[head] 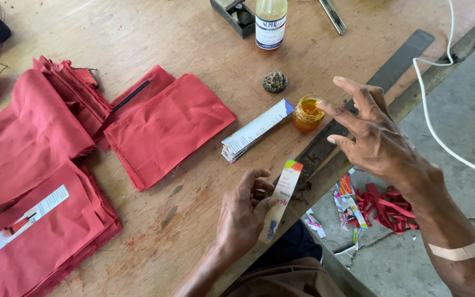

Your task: The person applies adhesive to labels and leather panels using a small applicator and then presses the labels onto the red leather surfaces by hand.

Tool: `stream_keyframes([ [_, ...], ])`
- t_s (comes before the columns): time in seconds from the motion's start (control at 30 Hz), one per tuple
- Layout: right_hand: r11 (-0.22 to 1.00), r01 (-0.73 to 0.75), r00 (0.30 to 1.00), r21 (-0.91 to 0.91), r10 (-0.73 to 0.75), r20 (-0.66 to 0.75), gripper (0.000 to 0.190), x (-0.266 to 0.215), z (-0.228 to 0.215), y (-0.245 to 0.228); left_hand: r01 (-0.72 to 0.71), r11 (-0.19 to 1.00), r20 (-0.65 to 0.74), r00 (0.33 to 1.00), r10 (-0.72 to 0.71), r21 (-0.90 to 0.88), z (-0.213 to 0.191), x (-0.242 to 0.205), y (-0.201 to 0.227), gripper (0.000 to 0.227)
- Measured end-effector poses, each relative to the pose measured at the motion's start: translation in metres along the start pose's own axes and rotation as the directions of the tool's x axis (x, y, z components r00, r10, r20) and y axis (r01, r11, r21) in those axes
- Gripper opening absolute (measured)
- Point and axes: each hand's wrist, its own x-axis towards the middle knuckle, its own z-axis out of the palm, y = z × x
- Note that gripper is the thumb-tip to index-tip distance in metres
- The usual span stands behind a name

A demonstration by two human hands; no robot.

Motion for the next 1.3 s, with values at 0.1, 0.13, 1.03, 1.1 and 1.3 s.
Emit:
stream_keyframes([
  [0.1,0.996,0.066,0.997,0.066,-0.064,-0.039,0.071,-0.001,0.002,0.002,0.061,0.998,-0.021,0.998,-0.061,0.009,0.003,0.001,-0.001,0.024],
  [0.13,0.992,0.090,0.995,0.092,-0.085,-0.051,0.069,-0.002,0.002,0.001,0.088,0.996,-0.026,0.996,-0.087,0.025,0.003,0.001,-0.001,0.017],
  [1.03,0.405,-0.759,0.643,0.509,0.347,0.682,0.118,-0.096,0.049,-0.054,-0.136,0.971,0.069,0.990,0.124,0.198,-0.001,0.018,-0.003,0.018],
  [1.1,0.408,-0.780,0.615,0.474,0.367,0.697,0.117,-0.093,0.047,-0.055,-0.134,0.971,0.076,0.990,0.121,0.196,-0.001,0.017,-0.002,0.019],
  [1.3,0.522,-0.752,0.627,0.403,0.378,0.681,0.113,-0.086,0.042,-0.059,-0.170,0.963,0.079,0.984,0.157,0.211,-0.002,0.018,-0.001,0.019],
])
